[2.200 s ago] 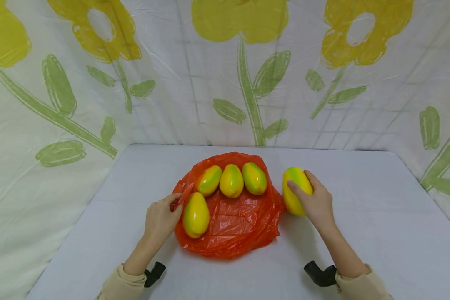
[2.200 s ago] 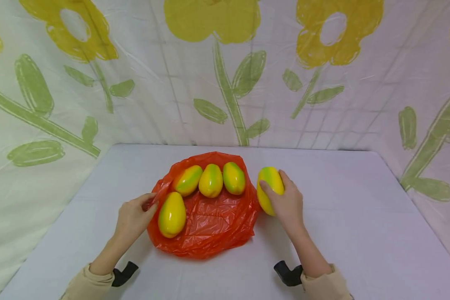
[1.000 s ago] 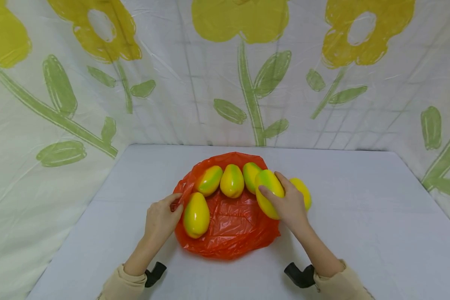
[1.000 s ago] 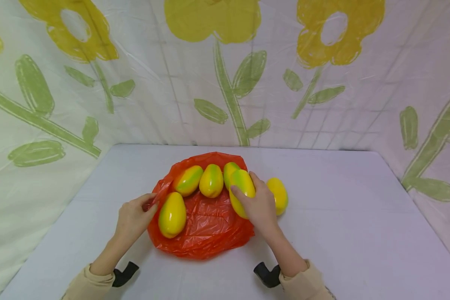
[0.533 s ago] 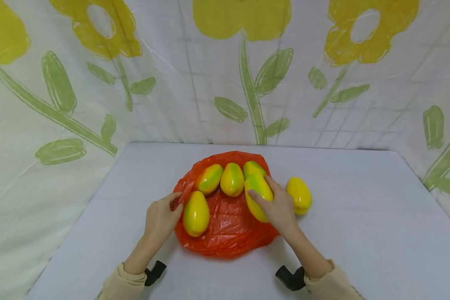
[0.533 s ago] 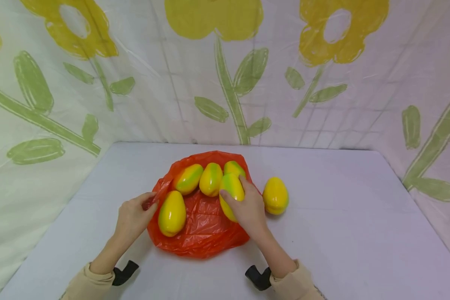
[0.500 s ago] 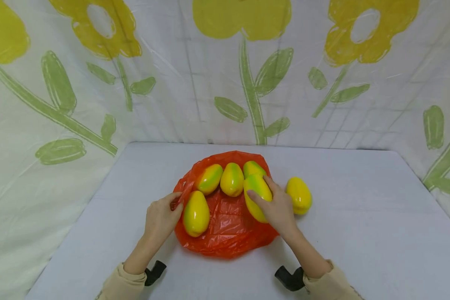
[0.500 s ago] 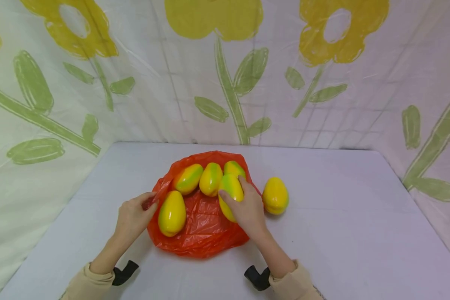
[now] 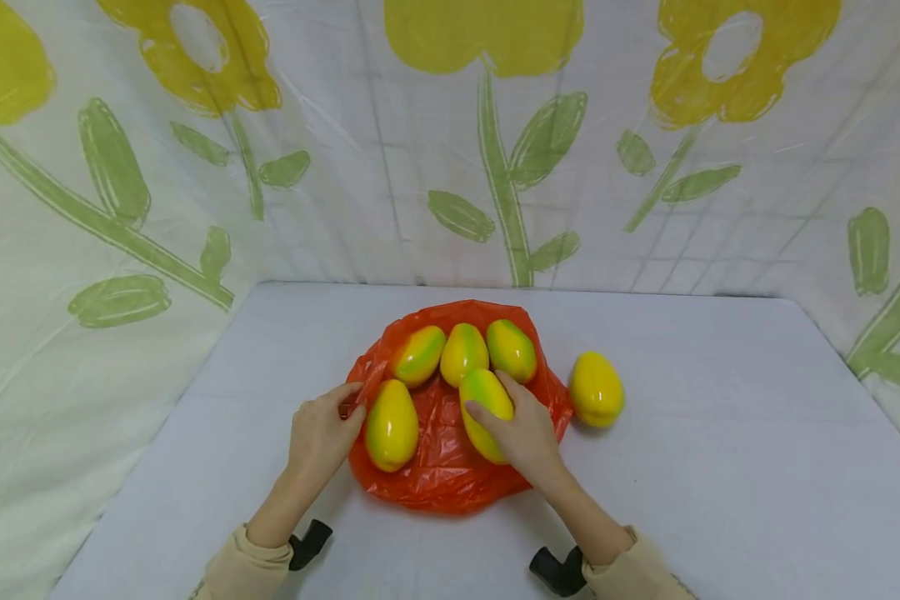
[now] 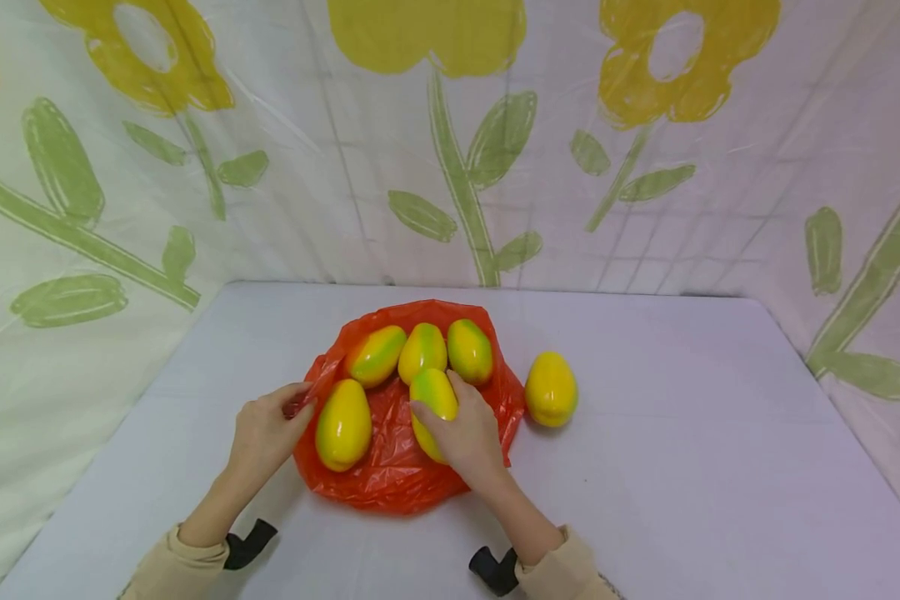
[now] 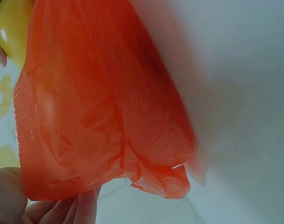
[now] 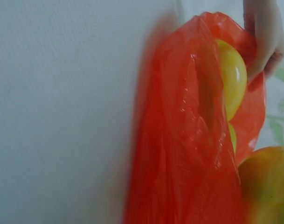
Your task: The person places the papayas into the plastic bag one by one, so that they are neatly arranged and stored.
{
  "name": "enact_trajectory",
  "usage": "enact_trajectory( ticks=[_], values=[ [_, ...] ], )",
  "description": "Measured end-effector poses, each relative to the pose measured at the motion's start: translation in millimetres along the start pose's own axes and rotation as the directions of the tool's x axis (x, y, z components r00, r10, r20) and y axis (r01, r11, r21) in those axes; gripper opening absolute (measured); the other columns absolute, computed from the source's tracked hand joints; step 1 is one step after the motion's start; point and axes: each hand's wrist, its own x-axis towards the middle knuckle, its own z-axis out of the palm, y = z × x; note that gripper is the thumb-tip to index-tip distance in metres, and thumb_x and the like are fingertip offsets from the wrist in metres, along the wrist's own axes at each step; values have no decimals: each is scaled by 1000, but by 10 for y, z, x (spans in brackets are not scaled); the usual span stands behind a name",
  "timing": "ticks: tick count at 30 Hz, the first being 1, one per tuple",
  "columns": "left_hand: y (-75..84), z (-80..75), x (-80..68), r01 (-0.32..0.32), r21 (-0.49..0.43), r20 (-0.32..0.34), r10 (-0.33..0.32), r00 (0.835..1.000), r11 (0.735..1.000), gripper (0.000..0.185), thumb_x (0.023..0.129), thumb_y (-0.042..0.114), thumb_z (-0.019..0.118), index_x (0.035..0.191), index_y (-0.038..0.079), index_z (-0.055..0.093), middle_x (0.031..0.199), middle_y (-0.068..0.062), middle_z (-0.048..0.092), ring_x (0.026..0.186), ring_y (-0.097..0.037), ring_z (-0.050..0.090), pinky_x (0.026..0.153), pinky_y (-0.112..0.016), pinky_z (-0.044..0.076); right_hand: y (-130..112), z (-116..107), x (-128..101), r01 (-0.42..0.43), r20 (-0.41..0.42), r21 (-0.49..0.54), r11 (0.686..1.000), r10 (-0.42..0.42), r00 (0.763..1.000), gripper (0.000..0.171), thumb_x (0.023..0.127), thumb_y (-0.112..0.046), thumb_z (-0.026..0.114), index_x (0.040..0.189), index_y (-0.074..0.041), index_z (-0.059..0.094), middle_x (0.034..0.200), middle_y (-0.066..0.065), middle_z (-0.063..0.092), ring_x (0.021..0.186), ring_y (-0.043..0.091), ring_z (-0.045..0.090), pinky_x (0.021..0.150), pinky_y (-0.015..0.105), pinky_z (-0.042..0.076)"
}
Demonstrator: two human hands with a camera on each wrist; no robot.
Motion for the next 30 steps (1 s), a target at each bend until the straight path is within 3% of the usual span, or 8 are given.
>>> enact_trajectory(
  ticks=[10,21,30],
  values=[
    [7,3,1,-13,-2,-6,13,1000,1000,24,85,-2,65,109,-7,70,87,-21,71,66,-29,65,56,-33,54,18,148,-47,-9,70,41,999,6,998,68,89,-38,66,143,-2,45,134,16,54,109,30,53,87,47,51],
    [-3,13,1,-6,-5,-2,6,1000,1000,25,85,-1,66,109,-7,70,86,-20,71,62,-26,63,54,-28,52,28,297,-65,-4,119,66,998,-4,993,69,88,-41,67,141,-1,46,135,18,53,112,32,53,89,49,50],
    [2,18,-9,-17,-7,-6,17,1000,1000,24,86,-1,65,108,-7,70,85,-20,71,61,-25,63,53,-28,52,43,436,-45,-37,90,106,994,27,996,70,87,-39,69,140,0,46,132,19,54,111,33,53,91,51,48]
  ],
)
